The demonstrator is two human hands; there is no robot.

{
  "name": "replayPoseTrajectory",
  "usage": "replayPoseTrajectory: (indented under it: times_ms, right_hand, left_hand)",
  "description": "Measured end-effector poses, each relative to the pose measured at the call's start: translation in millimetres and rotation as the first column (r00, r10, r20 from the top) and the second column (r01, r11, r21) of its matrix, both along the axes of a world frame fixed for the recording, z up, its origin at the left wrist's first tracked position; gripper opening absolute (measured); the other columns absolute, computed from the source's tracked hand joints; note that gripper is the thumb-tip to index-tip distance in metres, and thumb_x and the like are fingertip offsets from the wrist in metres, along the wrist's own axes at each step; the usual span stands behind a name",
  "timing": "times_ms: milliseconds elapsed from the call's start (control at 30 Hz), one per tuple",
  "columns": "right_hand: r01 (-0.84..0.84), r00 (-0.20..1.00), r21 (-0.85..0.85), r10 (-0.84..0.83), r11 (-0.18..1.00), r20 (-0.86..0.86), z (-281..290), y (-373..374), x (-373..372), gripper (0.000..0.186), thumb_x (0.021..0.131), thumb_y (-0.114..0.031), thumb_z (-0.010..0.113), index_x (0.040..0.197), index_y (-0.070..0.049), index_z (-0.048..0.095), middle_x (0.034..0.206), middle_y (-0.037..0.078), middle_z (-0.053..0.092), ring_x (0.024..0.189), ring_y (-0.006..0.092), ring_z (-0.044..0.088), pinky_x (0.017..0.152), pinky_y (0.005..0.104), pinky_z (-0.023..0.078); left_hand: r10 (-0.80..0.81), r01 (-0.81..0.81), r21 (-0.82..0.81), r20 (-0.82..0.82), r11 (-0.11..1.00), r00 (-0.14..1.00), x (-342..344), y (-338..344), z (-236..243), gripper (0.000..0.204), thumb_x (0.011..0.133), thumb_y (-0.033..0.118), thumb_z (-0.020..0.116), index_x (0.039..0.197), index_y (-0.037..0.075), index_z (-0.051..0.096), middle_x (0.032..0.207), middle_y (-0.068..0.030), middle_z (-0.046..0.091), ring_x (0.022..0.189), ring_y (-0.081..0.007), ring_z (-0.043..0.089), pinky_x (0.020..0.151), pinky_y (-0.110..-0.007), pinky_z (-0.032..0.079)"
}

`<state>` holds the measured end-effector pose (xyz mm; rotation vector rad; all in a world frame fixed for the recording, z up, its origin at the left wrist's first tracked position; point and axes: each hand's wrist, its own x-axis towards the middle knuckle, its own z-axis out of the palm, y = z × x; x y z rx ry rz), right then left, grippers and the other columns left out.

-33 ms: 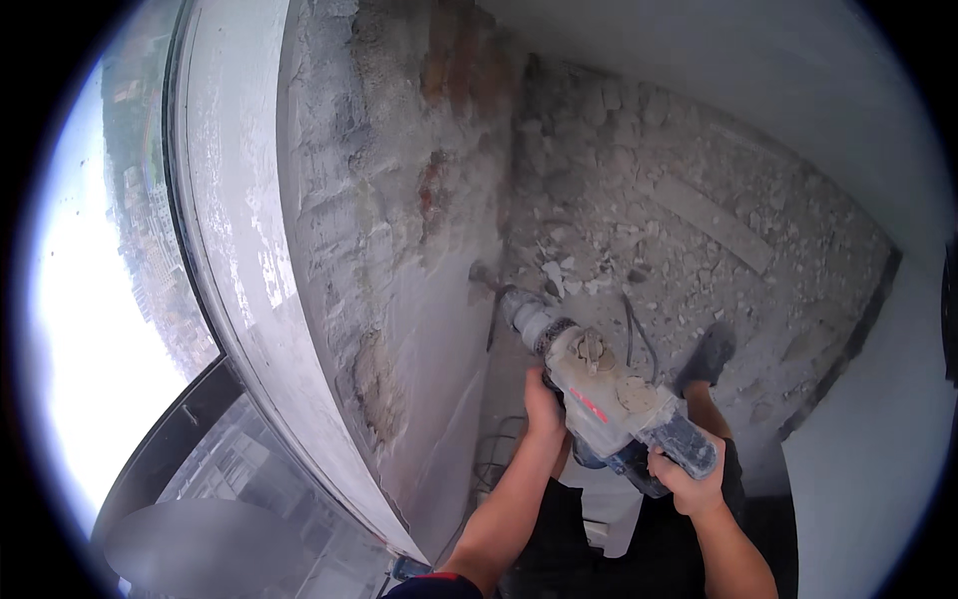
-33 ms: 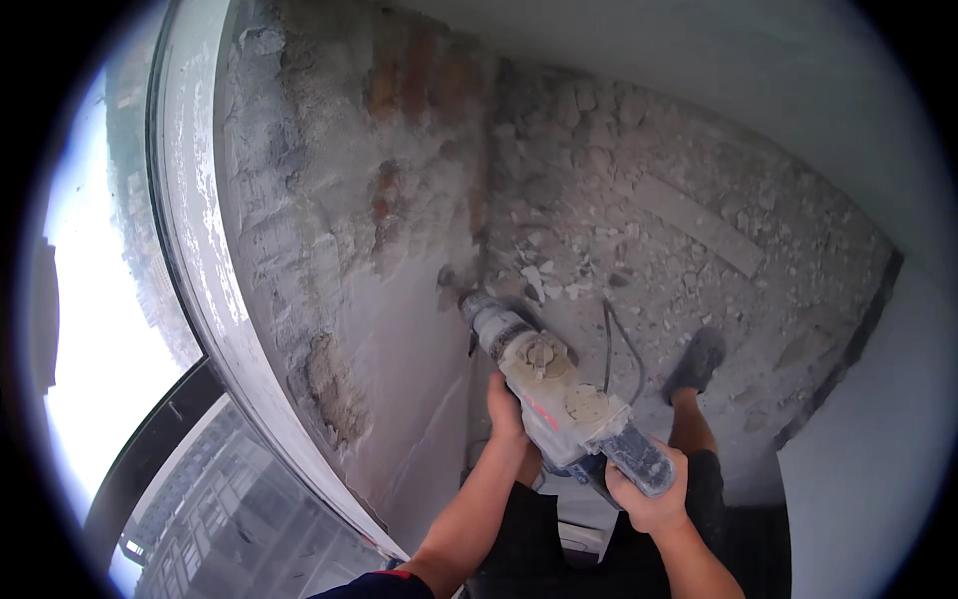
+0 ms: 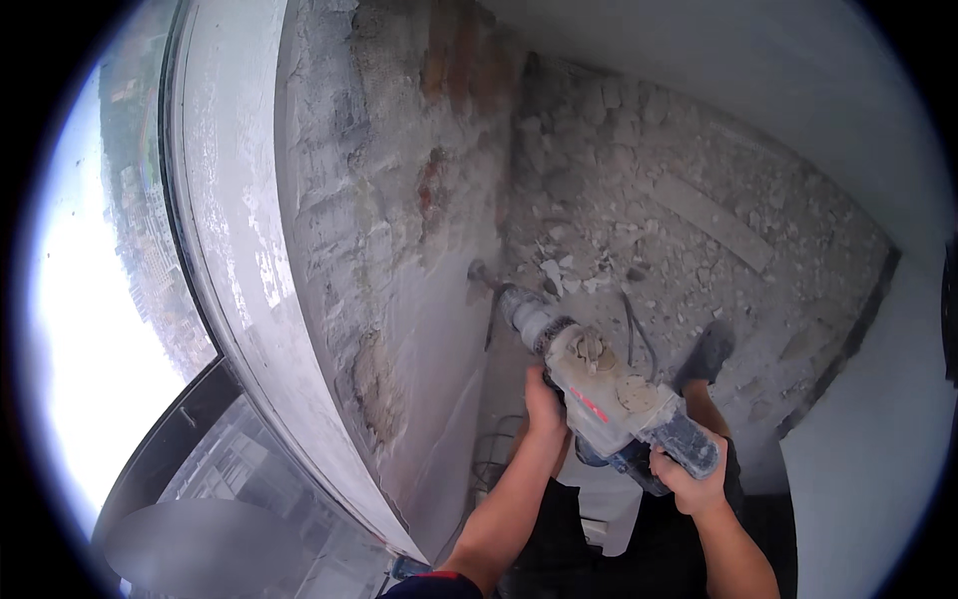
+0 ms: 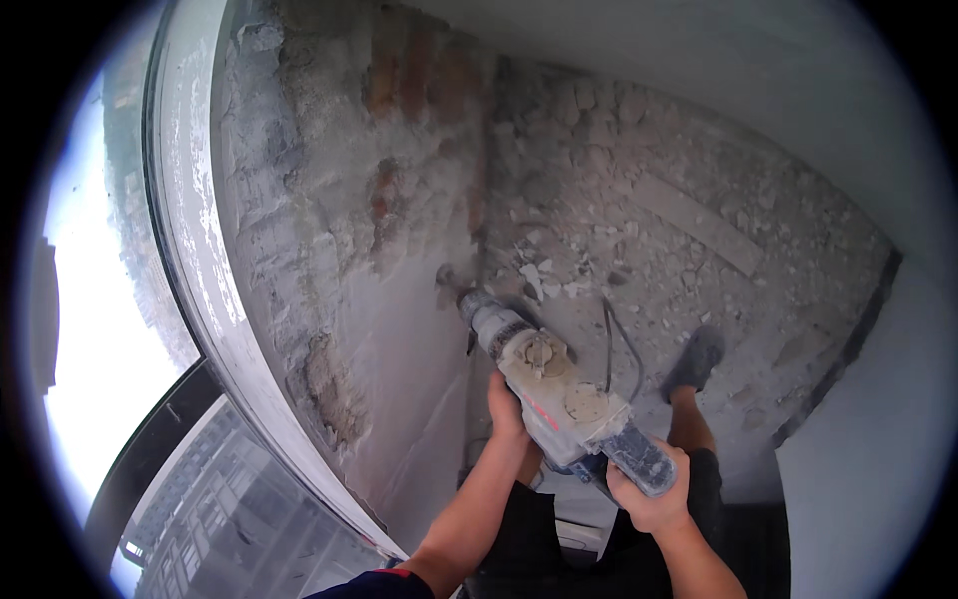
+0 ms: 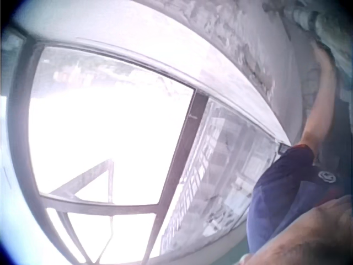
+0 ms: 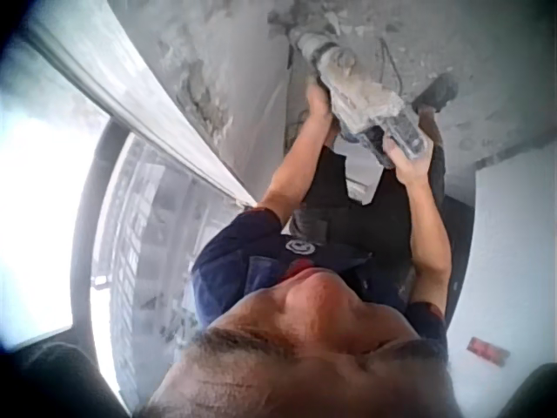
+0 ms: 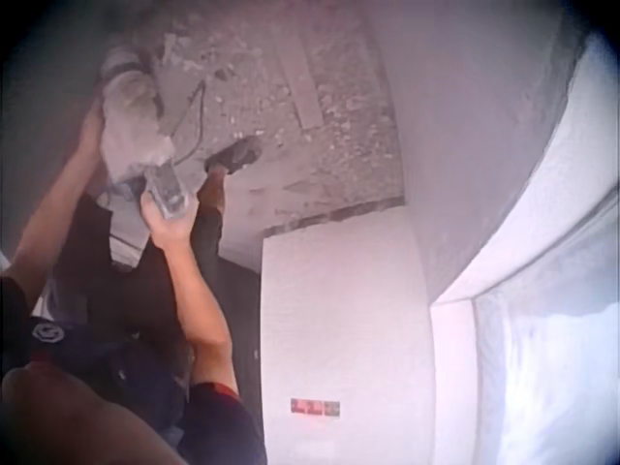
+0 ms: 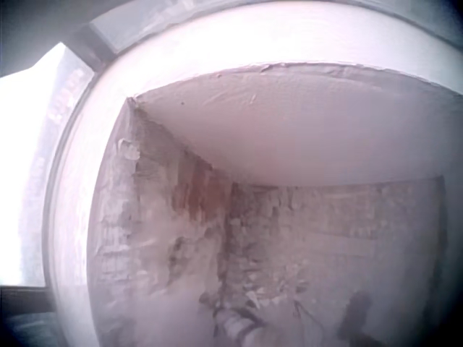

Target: The person uses a jackhammer to break away concrete from a wall and a ledge on the floor.

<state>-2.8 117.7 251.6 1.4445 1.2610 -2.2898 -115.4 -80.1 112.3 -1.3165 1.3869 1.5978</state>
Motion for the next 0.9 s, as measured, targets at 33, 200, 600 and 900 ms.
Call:
replayPoseTrajectory:
  times_ms: [33, 200, 600, 900]
  right_hand:
    - [-0.015, 1.0, 0.025, 0.015, 1.0, 0.008, 1.2, 1.6, -2.7, 0.014, 0.074, -0.004, 0.068, 0.084, 0.005, 0.065, 0.074, 0.006, 0.066, 0.067, 0.0107, 0.063, 0.064, 0.0267, 0.05]
    - [-0.111, 0.991, 0.201, 0.124, 0.973, -0.052, 13.2, -4.0, -14.1, 0.015, 0.072, -0.005, 0.07, 0.082, 0.003, 0.063, 0.07, 0.008, 0.065, 0.061, 0.0142, 0.065, 0.059, 0.0276, 0.05]
    - [-0.412, 0.825, 0.596, 0.559, 0.689, -0.076, 22.8, -22.1, -25.4, 0.035, 0.058, -0.022, 0.079, 0.081, -0.003, 0.062, 0.07, 0.01, 0.061, 0.059, 0.0299, 0.063, 0.055, 0.0361, 0.051]
    - [-0.452, 0.647, 0.795, 0.762, 0.403, -0.019, 27.0, -53.7, -31.0, 0.032, 0.064, -0.027, 0.072, 0.085, -0.005, 0.061, 0.068, 0.006, 0.056, 0.058, 0.0249, 0.06, 0.057, 0.0343, 0.049]
  left_hand:
    - [0.02, -0.02, 0.021, 0.005, 1.0, 1.0, -2.6, 6.5, 1.5, 0.041, 0.098, 0.032, 0.042, 0.114, 0.001, 0.062, 0.111, -0.0123, 0.067, 0.105, -0.0247, 0.062, 0.096, -0.036, 0.045]
    - [0.018, -0.02, 0.13, 0.013, 0.991, 1.0, -7.6, 7.9, -1.0, 0.042, 0.099, 0.035, 0.04, 0.117, 0.004, 0.062, 0.113, -0.0122, 0.067, 0.106, -0.0272, 0.063, 0.097, -0.039, 0.048]
    - [0.005, 0.041, 0.696, -0.064, 0.717, 0.998, 20.8, -31.6, -66.0, 0.033, 0.095, 0.038, 0.058, 0.115, 0.013, 0.062, 0.109, -0.0102, 0.065, 0.096, -0.0263, 0.065, 0.081, -0.04, 0.057]
    - [0.071, 0.428, 0.624, -0.614, 0.654, 0.786, 23.3, -26.1, -95.3, 0.036, 0.096, 0.03, 0.06, 0.128, 0.015, 0.054, 0.11, -0.015, 0.06, 0.103, -0.0298, 0.056, 0.096, -0.046, 0.047]
